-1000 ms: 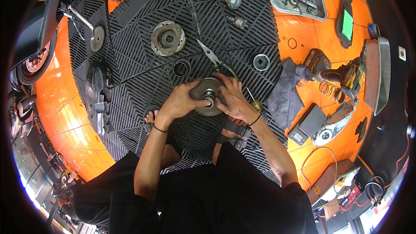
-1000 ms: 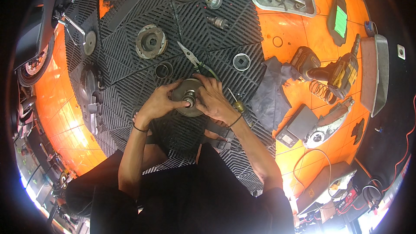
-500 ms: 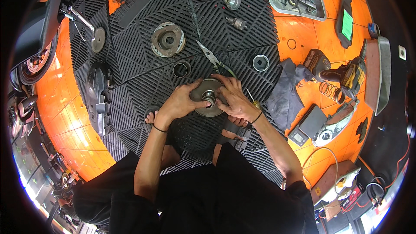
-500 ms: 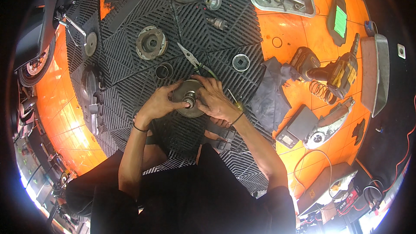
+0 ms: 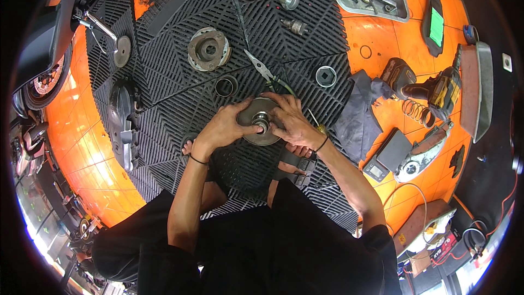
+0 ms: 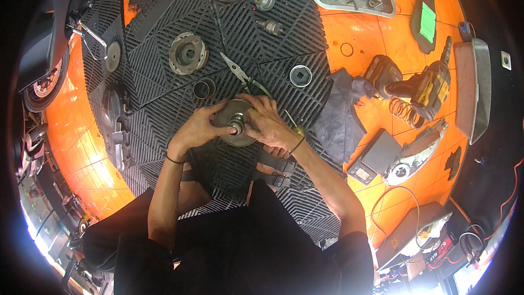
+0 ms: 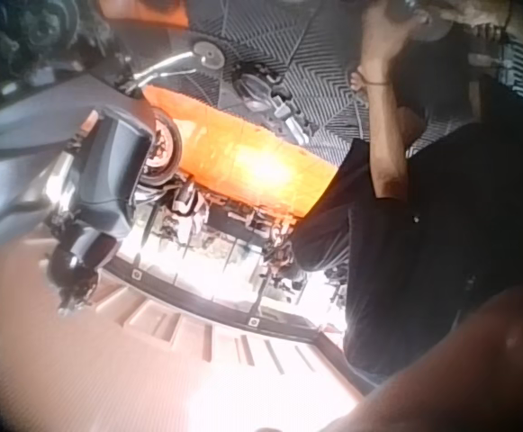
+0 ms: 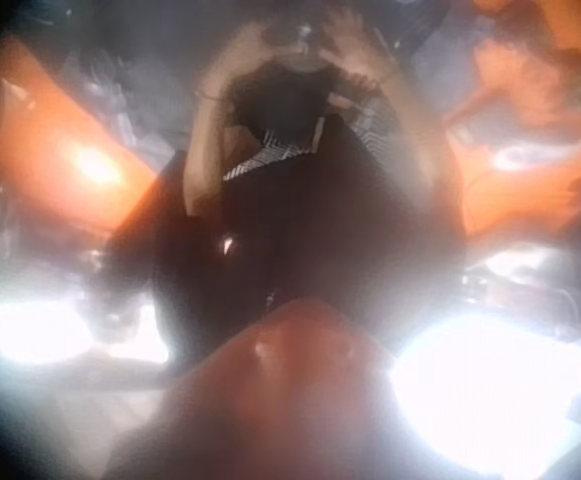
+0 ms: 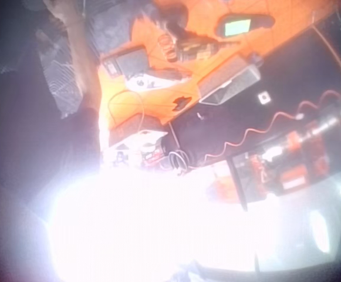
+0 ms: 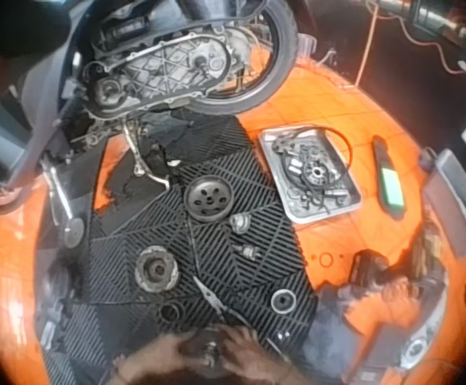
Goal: The person disassembles a motorcycle clutch pulley assembly by hand, using a screwdriver to pry components apart and a cloth to wipe various parts before reassembling the unit.
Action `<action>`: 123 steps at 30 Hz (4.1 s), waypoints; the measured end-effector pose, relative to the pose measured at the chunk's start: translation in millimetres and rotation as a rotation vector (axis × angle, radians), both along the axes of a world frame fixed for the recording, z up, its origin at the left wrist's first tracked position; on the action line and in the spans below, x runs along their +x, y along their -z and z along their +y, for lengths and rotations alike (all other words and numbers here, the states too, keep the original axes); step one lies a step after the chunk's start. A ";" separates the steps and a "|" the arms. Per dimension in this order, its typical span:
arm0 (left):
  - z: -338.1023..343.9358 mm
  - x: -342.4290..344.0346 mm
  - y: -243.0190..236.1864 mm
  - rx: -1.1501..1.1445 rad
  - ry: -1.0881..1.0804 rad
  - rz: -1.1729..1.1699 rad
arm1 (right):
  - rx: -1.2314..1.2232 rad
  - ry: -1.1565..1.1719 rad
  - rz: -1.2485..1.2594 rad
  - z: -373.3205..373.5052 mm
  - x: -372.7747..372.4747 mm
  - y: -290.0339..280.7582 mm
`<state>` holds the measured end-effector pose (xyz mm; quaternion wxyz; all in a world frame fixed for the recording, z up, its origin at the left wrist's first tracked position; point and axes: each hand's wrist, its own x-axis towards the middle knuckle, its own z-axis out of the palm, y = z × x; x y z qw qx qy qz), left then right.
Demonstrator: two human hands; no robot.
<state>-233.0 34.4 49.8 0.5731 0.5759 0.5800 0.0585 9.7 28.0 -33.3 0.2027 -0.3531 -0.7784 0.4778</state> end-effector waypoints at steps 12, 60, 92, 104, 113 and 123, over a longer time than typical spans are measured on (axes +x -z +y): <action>4.3 -0.4 -0.7 -0.002 0.023 -0.007 | -0.065 0.040 0.089 0.3 0.2 1.5; 7.9 1.6 -4.4 0.020 0.104 0.058 | 0.082 0.158 0.101 -3.2 0.3 -1.2; 5.0 0.1 -0.8 -0.006 0.053 0.008 | 0.010 0.219 0.035 -18.7 1.4 -1.2; 3.2 -1.3 3.8 0.004 0.060 0.004 | -0.008 0.230 0.084 -17.3 2.0 2.5; 3.0 -1.2 4.1 0.026 0.052 -0.011 | -0.067 0.203 0.104 -13.8 1.2 1.0; 4.6 -0.3 2.0 0.004 0.049 -0.006 | -0.014 0.188 0.110 -14.3 -0.8 8.4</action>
